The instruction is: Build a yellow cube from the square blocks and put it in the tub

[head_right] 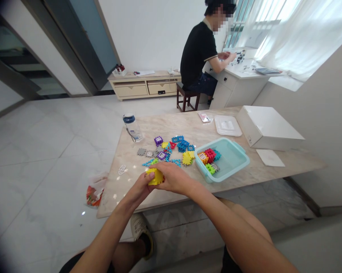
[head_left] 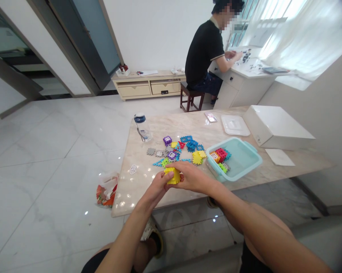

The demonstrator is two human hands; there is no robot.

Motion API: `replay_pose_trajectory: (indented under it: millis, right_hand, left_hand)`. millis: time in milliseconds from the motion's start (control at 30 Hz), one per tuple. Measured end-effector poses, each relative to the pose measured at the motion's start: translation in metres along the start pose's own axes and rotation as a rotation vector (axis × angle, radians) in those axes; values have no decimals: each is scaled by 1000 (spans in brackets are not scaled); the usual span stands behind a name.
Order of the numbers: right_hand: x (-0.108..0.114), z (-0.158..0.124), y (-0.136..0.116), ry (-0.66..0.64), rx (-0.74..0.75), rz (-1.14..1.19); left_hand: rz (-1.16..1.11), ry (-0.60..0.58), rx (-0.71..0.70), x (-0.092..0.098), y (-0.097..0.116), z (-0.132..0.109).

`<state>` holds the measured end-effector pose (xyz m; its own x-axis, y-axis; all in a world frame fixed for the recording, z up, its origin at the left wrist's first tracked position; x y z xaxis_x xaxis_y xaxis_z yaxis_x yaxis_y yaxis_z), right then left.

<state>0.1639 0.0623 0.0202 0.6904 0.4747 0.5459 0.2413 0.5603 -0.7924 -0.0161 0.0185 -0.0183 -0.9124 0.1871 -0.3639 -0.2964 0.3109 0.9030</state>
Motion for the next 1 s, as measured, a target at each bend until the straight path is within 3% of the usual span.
replay_pose_trajectory:
  millis: [433, 833, 1000]
  right_hand:
    - [-1, -1, -1, 25, 5, -8]
    - [-2, -1, 4, 54, 52, -18]
    - [-2, -3, 0, 50, 66, -3]
  left_hand:
    - [-31, 24, -15, 1, -4, 2]
    - [-50, -69, -40, -2, -3, -1]
    - [-17, -38, -40, -2, -2, 0]
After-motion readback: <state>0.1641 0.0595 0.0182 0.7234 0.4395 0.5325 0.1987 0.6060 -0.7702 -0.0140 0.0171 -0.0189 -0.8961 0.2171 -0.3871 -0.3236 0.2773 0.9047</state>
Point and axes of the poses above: each hand's wrist, its own z-axis towards the middle knuckle, its own x-axis out of the back of the hand, y = z × x, the point moved 1 cm from there along z, towards the middle knuckle, and after that the axes turned 11 degrees about z, right-handed, at the moved point
